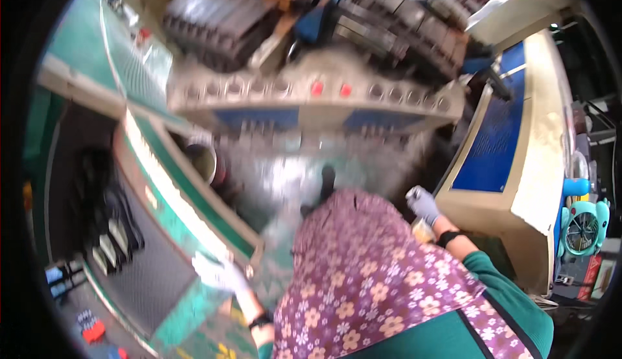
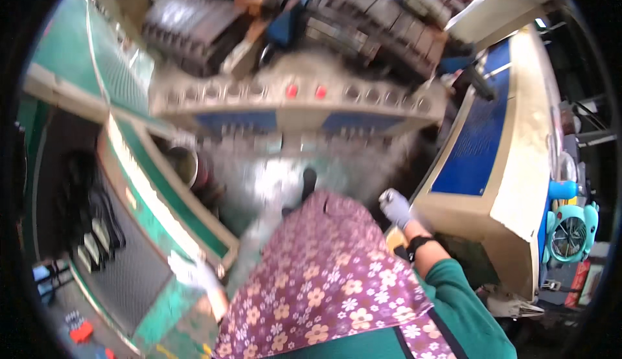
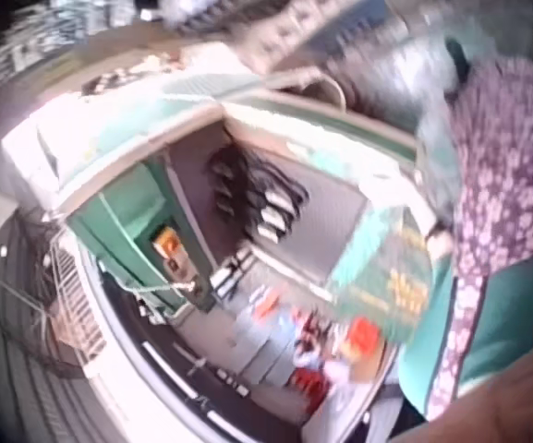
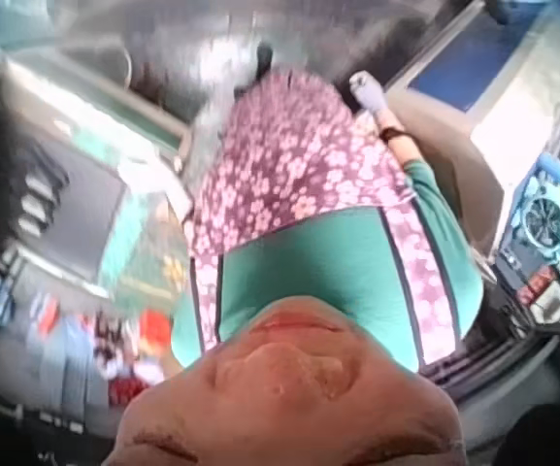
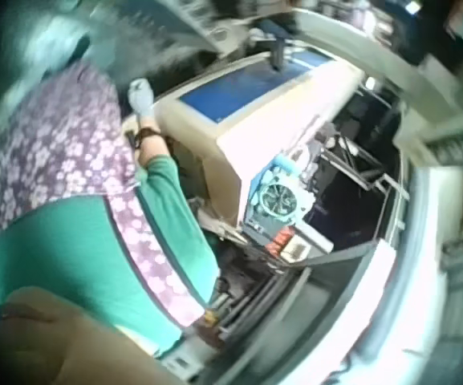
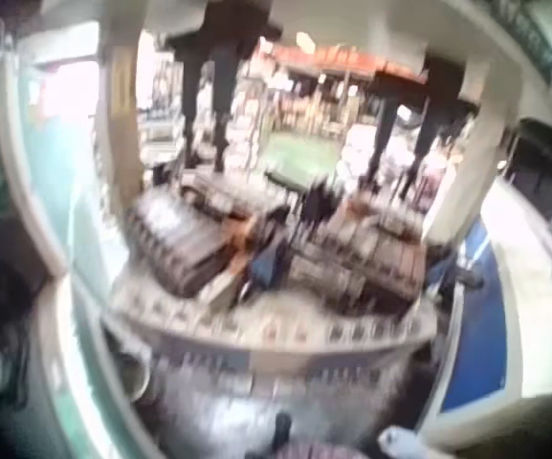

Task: The worker is operating a machine to attach soles to shoes, placing shoes into a press and then on a conveyor belt.

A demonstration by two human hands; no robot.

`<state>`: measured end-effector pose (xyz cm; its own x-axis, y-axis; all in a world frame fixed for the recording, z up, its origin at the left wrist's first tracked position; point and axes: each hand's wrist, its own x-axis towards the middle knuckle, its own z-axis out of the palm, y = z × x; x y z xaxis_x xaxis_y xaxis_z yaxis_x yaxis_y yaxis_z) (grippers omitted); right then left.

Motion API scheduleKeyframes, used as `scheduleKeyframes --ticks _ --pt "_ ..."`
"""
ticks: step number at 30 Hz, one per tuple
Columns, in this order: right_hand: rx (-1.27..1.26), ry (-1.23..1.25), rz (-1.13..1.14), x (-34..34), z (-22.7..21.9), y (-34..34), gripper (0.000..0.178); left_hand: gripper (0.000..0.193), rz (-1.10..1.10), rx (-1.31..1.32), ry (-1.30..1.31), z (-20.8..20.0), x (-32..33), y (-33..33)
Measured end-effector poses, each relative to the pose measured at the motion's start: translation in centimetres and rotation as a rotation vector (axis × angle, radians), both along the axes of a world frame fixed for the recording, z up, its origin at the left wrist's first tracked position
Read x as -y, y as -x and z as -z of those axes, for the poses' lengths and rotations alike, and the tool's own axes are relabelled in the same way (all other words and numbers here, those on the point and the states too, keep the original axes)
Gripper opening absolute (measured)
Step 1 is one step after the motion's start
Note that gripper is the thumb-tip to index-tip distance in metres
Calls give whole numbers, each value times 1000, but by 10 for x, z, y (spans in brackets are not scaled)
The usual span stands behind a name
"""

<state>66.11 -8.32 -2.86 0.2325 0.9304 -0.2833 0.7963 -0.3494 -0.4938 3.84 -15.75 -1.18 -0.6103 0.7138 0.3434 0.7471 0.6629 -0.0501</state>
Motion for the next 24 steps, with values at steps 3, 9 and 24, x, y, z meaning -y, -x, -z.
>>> scheduleKeyframes --ticks 3,9,24 --pt "-97 151 56 23 2 5 7 72 -112 234 -4 -19 -11 -11" --pt "-321 491 230 69 29 12 19 68 -94 196 36 0 9 -1" --pt "-19 338 -467 140 97 -17 22 50 -11 133 -36 -38 18 -1"
